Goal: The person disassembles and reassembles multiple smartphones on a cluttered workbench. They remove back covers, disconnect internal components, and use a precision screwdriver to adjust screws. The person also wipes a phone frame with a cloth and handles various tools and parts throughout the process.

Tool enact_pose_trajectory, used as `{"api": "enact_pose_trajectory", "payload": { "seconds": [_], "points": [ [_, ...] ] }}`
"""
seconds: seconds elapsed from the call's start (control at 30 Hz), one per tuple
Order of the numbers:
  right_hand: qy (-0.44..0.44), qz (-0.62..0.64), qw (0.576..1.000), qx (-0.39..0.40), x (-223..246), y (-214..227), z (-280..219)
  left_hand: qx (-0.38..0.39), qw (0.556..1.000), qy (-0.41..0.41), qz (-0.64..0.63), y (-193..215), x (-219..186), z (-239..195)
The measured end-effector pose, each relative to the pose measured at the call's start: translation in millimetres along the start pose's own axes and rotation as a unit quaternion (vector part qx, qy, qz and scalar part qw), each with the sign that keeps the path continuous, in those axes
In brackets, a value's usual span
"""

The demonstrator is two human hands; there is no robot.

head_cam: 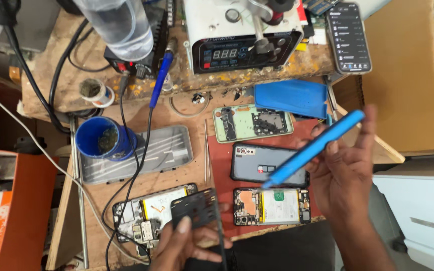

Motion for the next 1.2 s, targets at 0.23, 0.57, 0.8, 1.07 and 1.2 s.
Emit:
{"api": "enact_pose_trajectory", "payload": {
  "seconds": [0.23,0.57,0.8,1.07,1.2],
  "points": [
    [0.015,-0.218,0.969,-0.116,-11,31,-29,0.088,0.996,0.015,0.018,-38,9,11],
    [0.089,-0.398,0.908,-0.096,2,-5,-67,0.127,0.991,0.038,0.016,-55,24,12],
    [0.104,-0.462,0.877,-0.080,2,-15,-68,0.115,0.991,0.060,0.038,-52,31,15],
    [0.100,-0.457,0.881,-0.070,-1,-25,-64,0.146,0.988,0.011,0.037,-54,29,17],
    [0.099,-0.469,0.875,-0.071,-2,-27,-63,0.146,0.988,0.003,0.040,-53,27,17]
  ]
}}
Point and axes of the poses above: each hand's wrist, its own z-axis towards the middle knuckle, its own y-axis out of the back of the hand, x = y × z, the point moved 10 cm from there along z, towards the middle knuckle, and after that the axes turned 13 degrees about -y, right-handed, at the moved point
